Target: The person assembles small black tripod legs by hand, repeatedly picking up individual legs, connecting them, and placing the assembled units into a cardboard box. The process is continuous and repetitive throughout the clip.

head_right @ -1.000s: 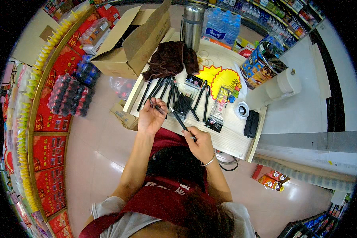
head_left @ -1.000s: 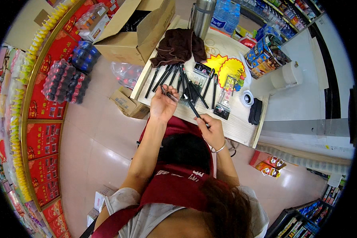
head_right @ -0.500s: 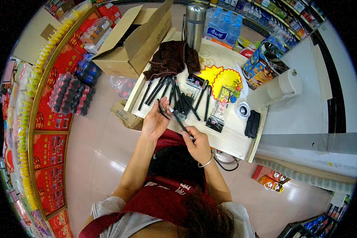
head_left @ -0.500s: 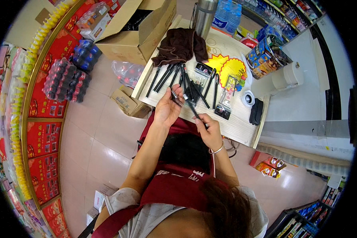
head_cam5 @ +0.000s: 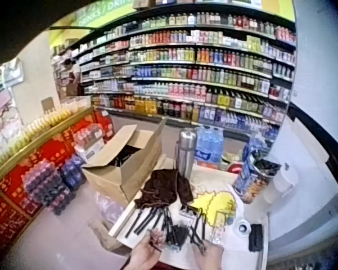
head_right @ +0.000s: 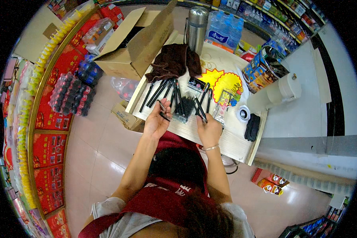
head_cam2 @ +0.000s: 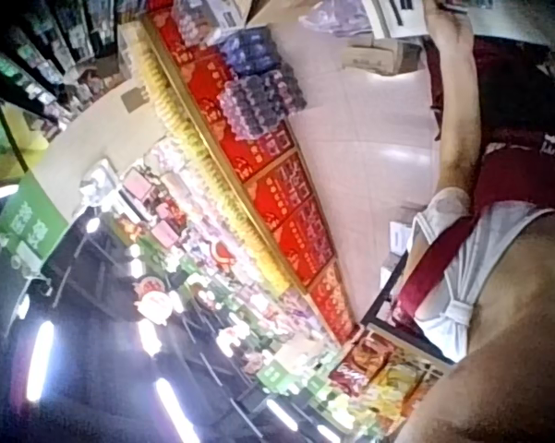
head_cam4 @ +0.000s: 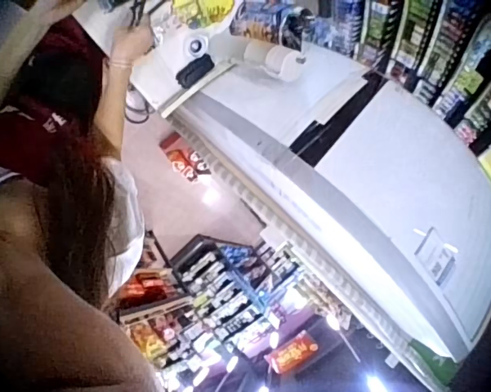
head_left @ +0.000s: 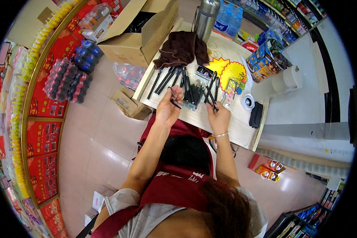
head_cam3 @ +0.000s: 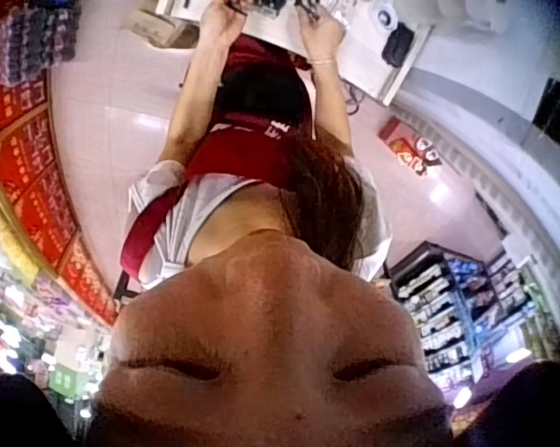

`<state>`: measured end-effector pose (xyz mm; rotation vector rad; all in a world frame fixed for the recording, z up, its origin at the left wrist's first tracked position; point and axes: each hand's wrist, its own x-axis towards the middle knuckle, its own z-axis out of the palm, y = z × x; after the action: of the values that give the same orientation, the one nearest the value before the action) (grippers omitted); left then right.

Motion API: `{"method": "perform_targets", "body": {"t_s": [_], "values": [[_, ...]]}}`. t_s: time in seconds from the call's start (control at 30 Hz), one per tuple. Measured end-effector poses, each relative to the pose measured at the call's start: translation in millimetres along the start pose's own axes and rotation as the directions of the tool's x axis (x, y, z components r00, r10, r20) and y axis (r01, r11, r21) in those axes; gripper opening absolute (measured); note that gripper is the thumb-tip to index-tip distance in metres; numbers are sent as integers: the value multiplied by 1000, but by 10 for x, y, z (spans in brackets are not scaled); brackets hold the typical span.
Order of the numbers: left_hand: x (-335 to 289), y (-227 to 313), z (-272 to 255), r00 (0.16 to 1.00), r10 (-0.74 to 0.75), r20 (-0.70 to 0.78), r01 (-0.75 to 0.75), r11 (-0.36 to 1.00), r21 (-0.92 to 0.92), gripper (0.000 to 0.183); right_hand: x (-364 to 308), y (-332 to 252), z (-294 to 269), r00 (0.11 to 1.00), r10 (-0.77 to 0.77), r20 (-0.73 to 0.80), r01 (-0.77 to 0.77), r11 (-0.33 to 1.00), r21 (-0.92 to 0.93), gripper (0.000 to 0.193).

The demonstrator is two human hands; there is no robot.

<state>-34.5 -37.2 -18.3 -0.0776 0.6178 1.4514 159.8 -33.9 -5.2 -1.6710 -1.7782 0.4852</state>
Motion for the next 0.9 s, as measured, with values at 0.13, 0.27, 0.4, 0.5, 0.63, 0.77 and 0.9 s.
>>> {"method": "perform_targets", "body": {"t_s": [0.13, 0.27, 0.4, 0.5, 0.63, 0.77, 0.9], "values": [[-42, 5, 141, 998, 42, -35, -39, 995, 95, 35, -179, -235, -319, 992, 5, 127, -39, 964, 264, 20], [-8, -8, 129, 998, 36, 55, -38, 999, 38, 34, -285, -274, -352, 970, -94, 226, 15, 944, 329, 17], [-74, -13, 305, 996, 60, -61, -57, 997, 57, 34, -294, -319, -363, 957, -132, 257, 45, 947, 319, 16], [-90, 17, 286, 996, 80, -45, -73, 988, 140, 33, -293, -316, -363, 953, -145, 265, 63, 953, 296, 16], [-149, 10, 301, 989, 145, -6, -135, 932, 336, 32, -293, -329, -349, 955, -168, 244, 86, 945, 316, 17], [-183, -101, 319, 973, 216, 84, -231, 877, 422, 30, -283, -381, -305, 965, -222, 139, 167, 930, 328, 17], [-275, -139, 428, 940, 260, 222, -340, 773, 536, 30, -363, -424, -271, 967, -120, 225, 23, 919, 393, 15]]}}
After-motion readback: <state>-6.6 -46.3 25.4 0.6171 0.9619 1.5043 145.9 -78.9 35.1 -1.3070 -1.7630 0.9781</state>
